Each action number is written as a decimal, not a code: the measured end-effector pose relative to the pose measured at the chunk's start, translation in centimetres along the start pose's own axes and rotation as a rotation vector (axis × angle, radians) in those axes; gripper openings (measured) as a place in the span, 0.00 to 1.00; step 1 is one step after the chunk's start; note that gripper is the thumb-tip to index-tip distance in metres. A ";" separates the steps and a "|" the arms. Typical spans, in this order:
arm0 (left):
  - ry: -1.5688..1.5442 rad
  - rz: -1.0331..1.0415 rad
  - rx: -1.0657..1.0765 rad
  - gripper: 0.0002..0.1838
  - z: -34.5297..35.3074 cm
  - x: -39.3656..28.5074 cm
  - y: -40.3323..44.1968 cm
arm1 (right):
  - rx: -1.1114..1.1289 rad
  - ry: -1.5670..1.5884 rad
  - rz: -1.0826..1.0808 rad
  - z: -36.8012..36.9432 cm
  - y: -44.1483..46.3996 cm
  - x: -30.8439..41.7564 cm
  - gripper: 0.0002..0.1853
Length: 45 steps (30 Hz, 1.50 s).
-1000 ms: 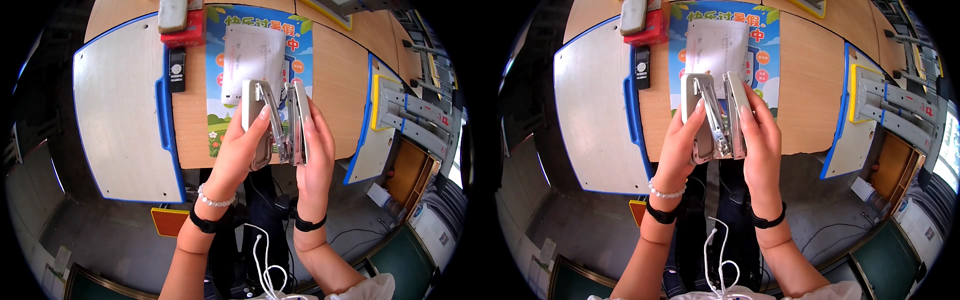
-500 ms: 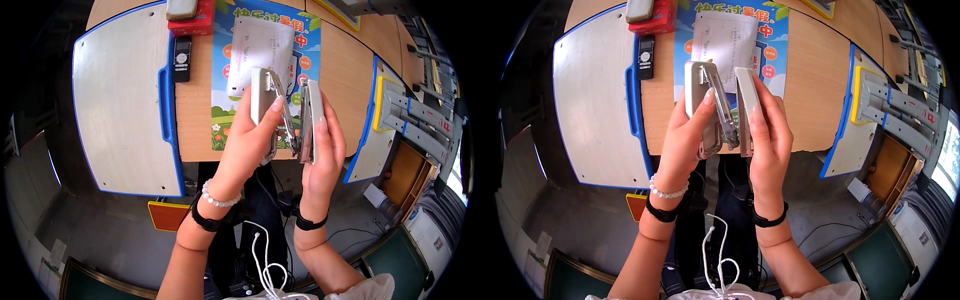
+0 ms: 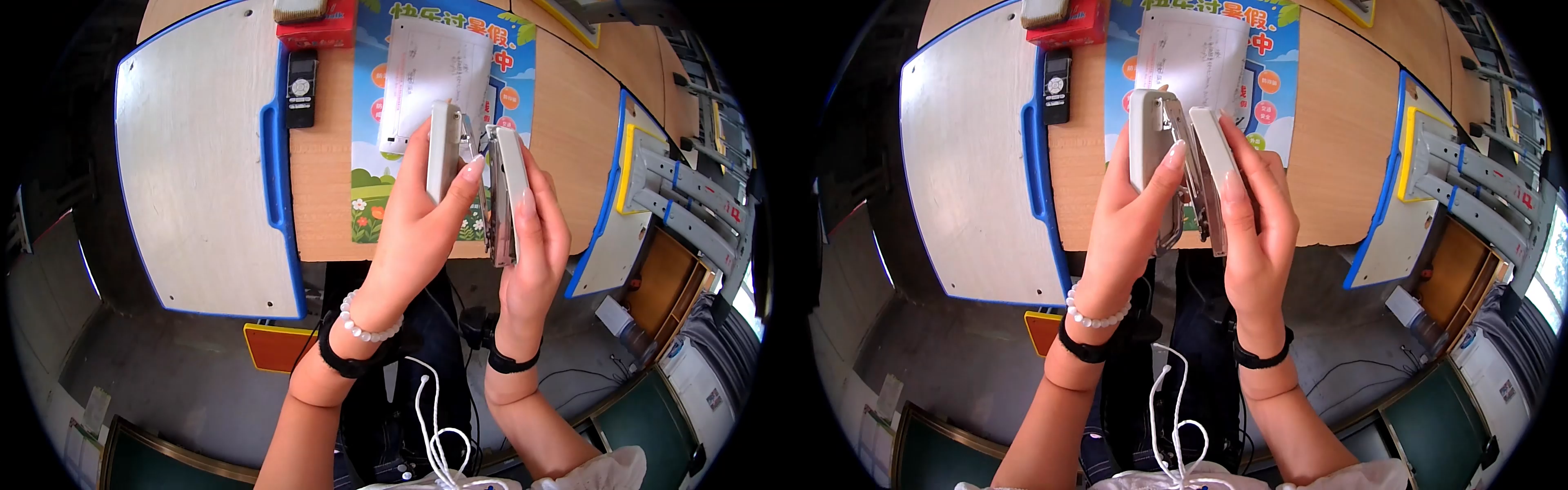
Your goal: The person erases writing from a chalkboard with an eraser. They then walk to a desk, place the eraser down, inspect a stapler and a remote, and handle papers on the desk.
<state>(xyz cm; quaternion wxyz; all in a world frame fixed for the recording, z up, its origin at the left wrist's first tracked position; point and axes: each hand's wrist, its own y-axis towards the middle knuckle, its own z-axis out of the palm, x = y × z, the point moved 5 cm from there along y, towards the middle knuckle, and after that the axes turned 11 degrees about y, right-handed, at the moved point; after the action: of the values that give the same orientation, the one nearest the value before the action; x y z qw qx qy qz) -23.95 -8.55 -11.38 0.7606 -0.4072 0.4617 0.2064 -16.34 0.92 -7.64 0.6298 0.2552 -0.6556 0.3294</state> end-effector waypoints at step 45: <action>-0.227 -0.119 -0.133 0.27 0.3 1.9 -0.8 | 0.019 -0.412 -0.091 2.9 -1.5 -1.4 0.23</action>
<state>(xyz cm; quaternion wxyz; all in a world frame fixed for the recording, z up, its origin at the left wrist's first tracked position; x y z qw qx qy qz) -22.31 -8.86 -12.61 0.7901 -0.4574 0.3330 0.2358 -17.04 -2.38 -8.83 0.4943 0.3525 -0.7550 0.2477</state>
